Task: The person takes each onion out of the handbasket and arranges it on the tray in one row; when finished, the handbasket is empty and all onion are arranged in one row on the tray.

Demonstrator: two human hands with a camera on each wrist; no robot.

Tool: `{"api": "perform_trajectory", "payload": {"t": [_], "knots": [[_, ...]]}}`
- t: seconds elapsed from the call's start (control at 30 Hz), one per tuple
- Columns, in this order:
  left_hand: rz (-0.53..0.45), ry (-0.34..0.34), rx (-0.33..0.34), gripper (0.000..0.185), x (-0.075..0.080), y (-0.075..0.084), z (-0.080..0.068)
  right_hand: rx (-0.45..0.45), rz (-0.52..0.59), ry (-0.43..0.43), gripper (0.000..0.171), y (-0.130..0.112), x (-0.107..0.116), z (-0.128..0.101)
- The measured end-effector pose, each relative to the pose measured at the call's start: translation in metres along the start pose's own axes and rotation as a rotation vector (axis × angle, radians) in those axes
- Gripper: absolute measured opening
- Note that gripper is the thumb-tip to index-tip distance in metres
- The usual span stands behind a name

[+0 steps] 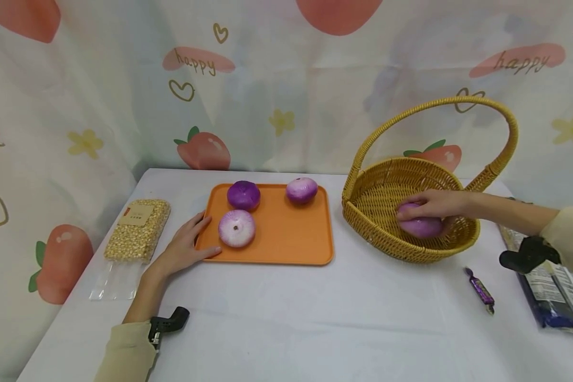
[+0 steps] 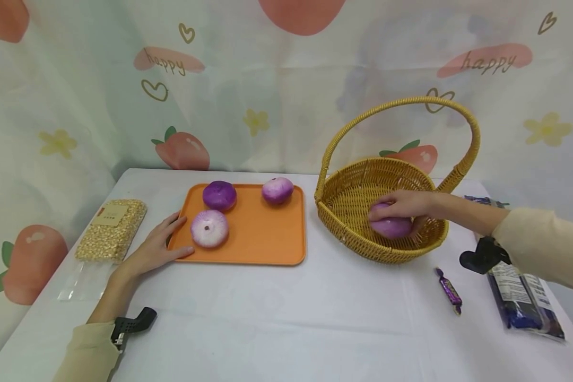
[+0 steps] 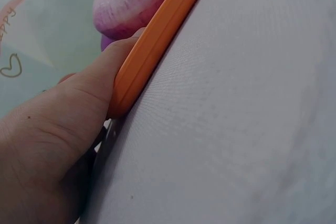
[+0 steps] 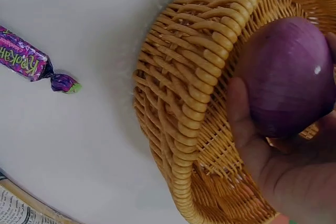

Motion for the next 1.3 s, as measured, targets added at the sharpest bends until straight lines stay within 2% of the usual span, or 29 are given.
{"api": "perform_trajectory", "payload": {"t": [0.1, 0.27, 0.47, 0.7, 1.13, 1.3], "knots": [[-0.004, -0.006, 0.009, 0.094, 0.000, 0.000, 0.000, 0.034, -0.057, 0.070, 0.065, 0.000, 0.000, 0.001], [-0.009, -0.010, 0.012, 0.094, 0.001, 0.001, 0.000, 0.046, -0.044, 0.121, 0.063, 0.000, 0.000, 0.001], [-0.006, -0.012, 0.011, 0.094, 0.000, 0.001, 0.000, 0.083, -0.116, 0.204, 0.061, -0.002, 0.000, 0.001], [-0.015, -0.017, 0.012, 0.095, 0.001, 0.001, 0.000, 0.118, -0.048, 0.232, 0.056, -0.003, -0.003, -0.001], [-0.006, -0.014, 0.018, 0.095, 0.001, 0.001, 0.001, 0.164, -0.032, 0.290, 0.049, -0.008, -0.006, -0.006], [-0.017, -0.013, 0.025, 0.094, 0.001, 0.001, -0.001, 0.212, -0.011, 0.322, 0.049, -0.010, -0.006, -0.006]]}}
Point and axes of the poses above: each hand's wrist, its own z-axis towards the middle knuckle, its own x-axis out of the back of the hand, y = z × x, the point moved 3 cm from there along z, towards the middle knuckle, and after that the axes turned 3 degrees about -y, right-handed, at the moved point
